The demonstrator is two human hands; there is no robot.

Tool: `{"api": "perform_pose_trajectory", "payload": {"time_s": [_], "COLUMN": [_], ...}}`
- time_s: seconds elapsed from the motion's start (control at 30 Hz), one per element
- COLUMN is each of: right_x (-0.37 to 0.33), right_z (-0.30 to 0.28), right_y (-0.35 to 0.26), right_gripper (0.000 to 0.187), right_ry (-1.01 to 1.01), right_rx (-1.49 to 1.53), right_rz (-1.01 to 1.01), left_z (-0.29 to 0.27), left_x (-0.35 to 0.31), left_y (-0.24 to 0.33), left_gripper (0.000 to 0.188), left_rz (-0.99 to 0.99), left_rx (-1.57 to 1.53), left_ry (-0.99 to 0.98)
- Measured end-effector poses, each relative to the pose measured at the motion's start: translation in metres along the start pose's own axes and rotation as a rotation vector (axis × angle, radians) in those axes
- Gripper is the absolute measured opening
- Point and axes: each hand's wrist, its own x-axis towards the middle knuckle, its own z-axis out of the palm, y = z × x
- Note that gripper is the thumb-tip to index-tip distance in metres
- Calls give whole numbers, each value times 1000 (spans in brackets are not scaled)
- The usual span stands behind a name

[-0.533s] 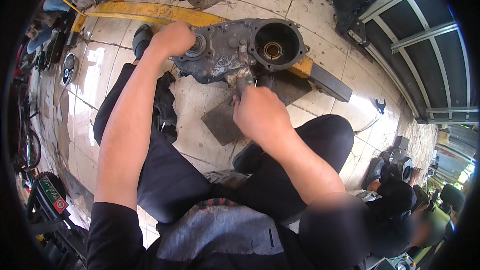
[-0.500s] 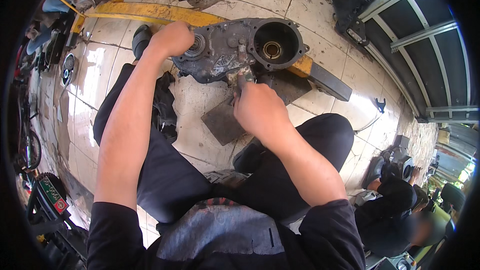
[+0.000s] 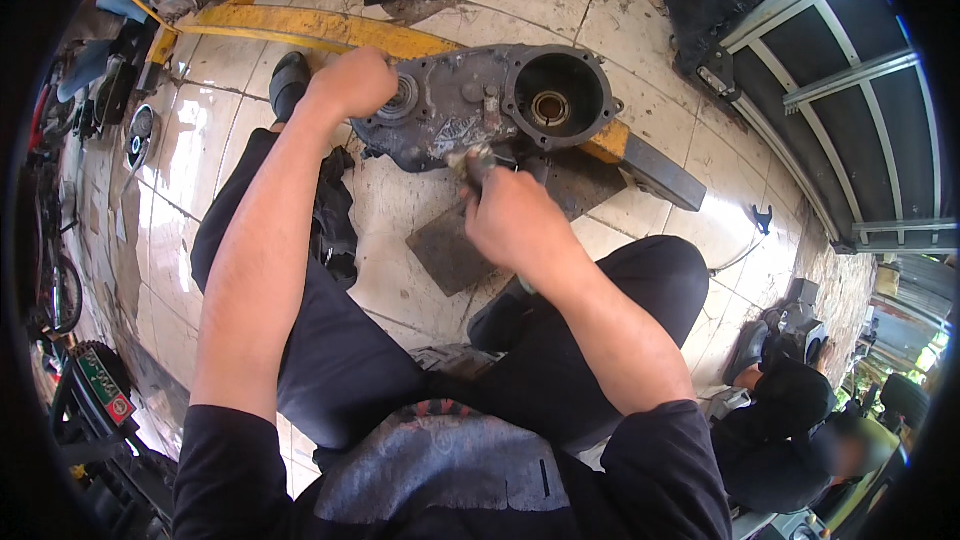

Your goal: The person sits on the floor and uses a scraper to remove grime and residue from a disassembled engine casing. They repeatedly scrape the surface and wipe the debris with a rag.

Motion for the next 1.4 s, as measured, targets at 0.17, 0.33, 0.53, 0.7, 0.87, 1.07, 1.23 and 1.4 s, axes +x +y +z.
{"api": "perform_pose_trajectory", "payload": {"time_s": [0.17,0.33,0.53,0.7,0.87,1.07,1.23,1.4], "right_x": [-9,7,11,-6,10,17,-4,7], "right_z": [-5,-1,-6,9,-2,-3,9,-6], "right_y": [-10,-1,3,4,5,7,6,-1], "right_gripper": [41,36,36,35,39,35,35,40], "right_ry": [-28,-106,-66,-100,-42,-91,78,-92], "right_rx": [39,2,42,-10,24,52,84,69], "right_rz": [14,24,74,-62,31,141,-74,62], "left_z": [2,-1,-1,4,7,0,5,7], "left_x": [-2,-4,3,-1,4,-2,-2,-2], "left_y": [0,0,0,0,-3,2,1,-2], "left_gripper": [42,42,39,38,38,40,42,39], "left_rz": [-5,-3,13,13,-6,9,41,-14], "left_rx": [-41,-33,-12,-5,-50,-31,-2,-65], "left_ry": [16,18,-16,29,43,0,9,53]}}
